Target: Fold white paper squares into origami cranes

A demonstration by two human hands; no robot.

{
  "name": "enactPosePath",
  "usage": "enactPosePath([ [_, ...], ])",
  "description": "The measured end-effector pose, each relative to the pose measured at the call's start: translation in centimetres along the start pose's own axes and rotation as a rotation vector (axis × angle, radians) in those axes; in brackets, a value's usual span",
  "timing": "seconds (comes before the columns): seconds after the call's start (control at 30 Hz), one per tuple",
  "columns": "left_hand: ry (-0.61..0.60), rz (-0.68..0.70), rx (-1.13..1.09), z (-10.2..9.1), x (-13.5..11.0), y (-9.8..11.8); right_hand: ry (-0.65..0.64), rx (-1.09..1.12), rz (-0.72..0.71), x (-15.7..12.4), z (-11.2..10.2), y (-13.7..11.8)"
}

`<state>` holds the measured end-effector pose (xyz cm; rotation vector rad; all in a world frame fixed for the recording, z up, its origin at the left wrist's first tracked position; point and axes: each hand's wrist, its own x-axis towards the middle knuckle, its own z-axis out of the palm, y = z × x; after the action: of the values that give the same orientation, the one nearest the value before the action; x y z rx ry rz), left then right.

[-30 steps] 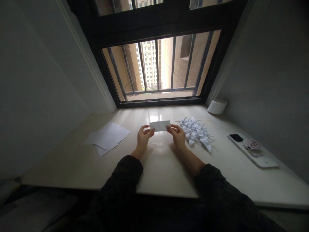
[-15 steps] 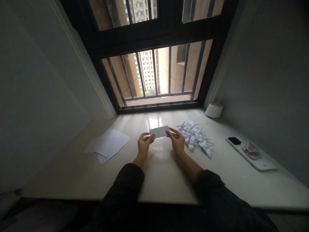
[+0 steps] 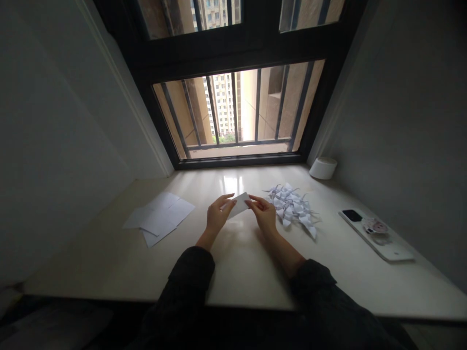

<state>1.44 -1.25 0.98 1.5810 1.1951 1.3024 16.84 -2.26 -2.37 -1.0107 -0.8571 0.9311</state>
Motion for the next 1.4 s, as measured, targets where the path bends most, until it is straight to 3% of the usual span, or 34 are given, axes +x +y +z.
enactPosePath([
  [0.2,0.039,-0.001,-0.019,0.5,0.4,-1.4,0.01,0.016,-0.005,0.2,-0.1,0.0],
  [0.43,0.116,0.054,0.002,0.4,-0.1,-1.4,0.03,0.02,0.013,0.3,0.2,0.2],
  [0.67,0.103,0.076,0.041,0.3,-0.4,-1.6,0.024,-0.004,0.005,0.1,0.0,-0.1],
  [0.83,0.122,0.028,-0.067,0.5,-0.2,-2.2,0.01,0.002,0.005,0.1,0.2,0.1],
  [1.03,0.209,-0.04,-0.197,1.3,0.4,-3.2,-0.172,-0.093,0.183,0.3,0.9,1.4],
  [1.4,0.269,-0.052,-0.226,2.6,1.9,-3.2,-0.135,-0.123,0.197,1.8,1.9,2.4],
])
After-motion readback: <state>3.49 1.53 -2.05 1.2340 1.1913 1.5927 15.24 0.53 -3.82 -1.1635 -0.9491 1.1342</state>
